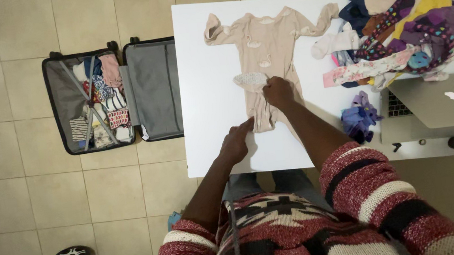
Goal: The person folds multiple baby onesies on a white table by hand and places them into an open suitcase.
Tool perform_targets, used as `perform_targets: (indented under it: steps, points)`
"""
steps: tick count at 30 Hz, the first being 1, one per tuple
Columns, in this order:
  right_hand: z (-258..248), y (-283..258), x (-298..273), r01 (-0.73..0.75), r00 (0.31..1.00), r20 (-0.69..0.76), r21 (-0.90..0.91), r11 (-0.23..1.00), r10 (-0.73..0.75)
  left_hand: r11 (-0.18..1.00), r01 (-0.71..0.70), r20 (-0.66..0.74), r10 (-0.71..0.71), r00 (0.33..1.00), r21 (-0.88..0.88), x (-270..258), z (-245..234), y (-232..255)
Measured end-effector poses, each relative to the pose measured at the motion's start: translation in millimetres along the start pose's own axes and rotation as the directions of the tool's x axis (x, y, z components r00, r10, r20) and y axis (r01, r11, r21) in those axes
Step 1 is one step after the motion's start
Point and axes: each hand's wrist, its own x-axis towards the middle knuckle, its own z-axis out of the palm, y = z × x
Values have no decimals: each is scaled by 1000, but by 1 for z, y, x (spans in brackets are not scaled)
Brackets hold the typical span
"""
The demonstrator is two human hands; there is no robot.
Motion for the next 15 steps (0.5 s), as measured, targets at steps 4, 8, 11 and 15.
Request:
perform_targets:
  steps: [4,8,11,15]
  points:
    - [0,9,3,-52,986,-150,100,994,67,997,-31,-19,33,999,64,0,2,-2]
    - [-4,14,1,-26,991,-132,62,998,34,995,-29,-21,31,999,93,-2,4,2]
    - [-4,24,-11,9,993,-116,211,977,16,980,89,84,-105,991,177,-4,7,1]
    - [-14,71,-43,74,987,-158,401,913,-11,959,-44,50,31,998,281,-11,16,-10]
